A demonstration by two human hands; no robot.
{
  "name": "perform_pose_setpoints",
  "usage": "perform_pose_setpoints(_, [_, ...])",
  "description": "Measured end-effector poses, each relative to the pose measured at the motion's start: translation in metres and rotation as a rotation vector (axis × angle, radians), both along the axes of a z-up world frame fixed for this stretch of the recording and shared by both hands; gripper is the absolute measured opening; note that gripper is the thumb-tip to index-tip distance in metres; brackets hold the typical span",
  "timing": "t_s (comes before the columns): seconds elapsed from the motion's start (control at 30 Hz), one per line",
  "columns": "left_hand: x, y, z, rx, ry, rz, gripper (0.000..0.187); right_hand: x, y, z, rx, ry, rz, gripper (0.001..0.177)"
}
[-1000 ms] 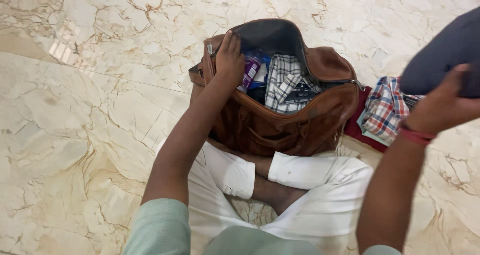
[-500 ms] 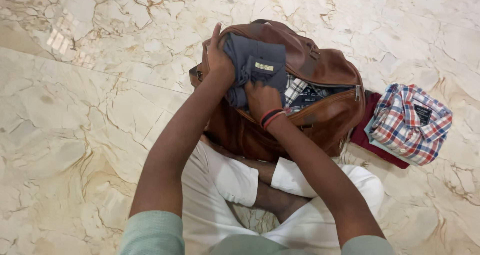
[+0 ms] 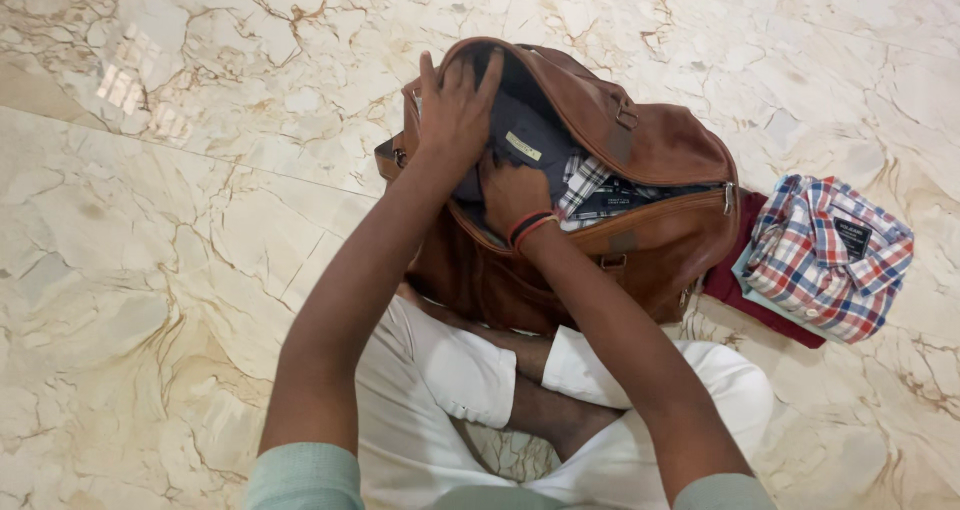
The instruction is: The person packs clothes into a brown leather bag by placing several folded shirts and a small dark pouch inside one by one, then zips the main compartment and side pocket closed.
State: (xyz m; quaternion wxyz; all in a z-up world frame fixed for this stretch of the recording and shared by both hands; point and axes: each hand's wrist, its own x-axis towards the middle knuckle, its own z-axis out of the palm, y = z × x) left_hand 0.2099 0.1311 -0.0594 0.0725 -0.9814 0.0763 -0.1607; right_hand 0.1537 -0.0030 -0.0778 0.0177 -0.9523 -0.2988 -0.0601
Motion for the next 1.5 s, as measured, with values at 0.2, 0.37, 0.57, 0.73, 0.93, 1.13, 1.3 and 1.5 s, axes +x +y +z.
perform_pose_setpoints(0.2, [-0.020, -0.001, 0.016, -0.199, -0.017, -0.093, 0.070, 0.035, 0.034, -0.014, -0.193, 0.031, -0.174, 0.028])
perform_pose_setpoints(0.37, [-0.078, 0.012, 0.025, -0.222, 0.185, -0.072, 0.049, 0.044, 0.035, -0.024, -0.339, -0.215, 0.026, 0.037])
perform_pose_setpoints(0.57, [-0.153, 0.006, 0.031, -0.318, 0.185, -0.309, 0.057, 0.036, -0.029, -0.018, 0.076, 0.129, 0.244, 0.069])
perform_pose_setpoints(0.73, [-0.177, 0.000, 0.042, -0.316, 0.173, -0.492, 0.042, 0.076, -0.053, -0.004, 0.358, 0.311, 0.109, 0.086])
perform_pose_setpoints(0.93, [-0.212, -0.018, 0.067, -0.556, 0.148, -0.783, 0.014, 0.105, -0.039, -0.039, -0.101, 0.452, -0.230, 0.115])
perform_pose_setpoints(1.13, [-0.213, -0.012, 0.083, -0.652, 0.042, -0.717, 0.017, 0.108, -0.033, -0.034, -0.176, 0.533, -0.236, 0.118])
perform_pose_setpoints(1.3, [-0.215, -0.012, 0.072, -0.653, 0.023, -0.668, 0.020, 0.064, -0.047, -0.032, -0.163, 0.403, -0.226, 0.116])
perform_pose_setpoints(1.5, [-0.223, -0.005, 0.065, -0.635, -0.026, -0.634, 0.021, 0.048, -0.101, -0.002, 0.240, 0.410, 0.086, 0.093])
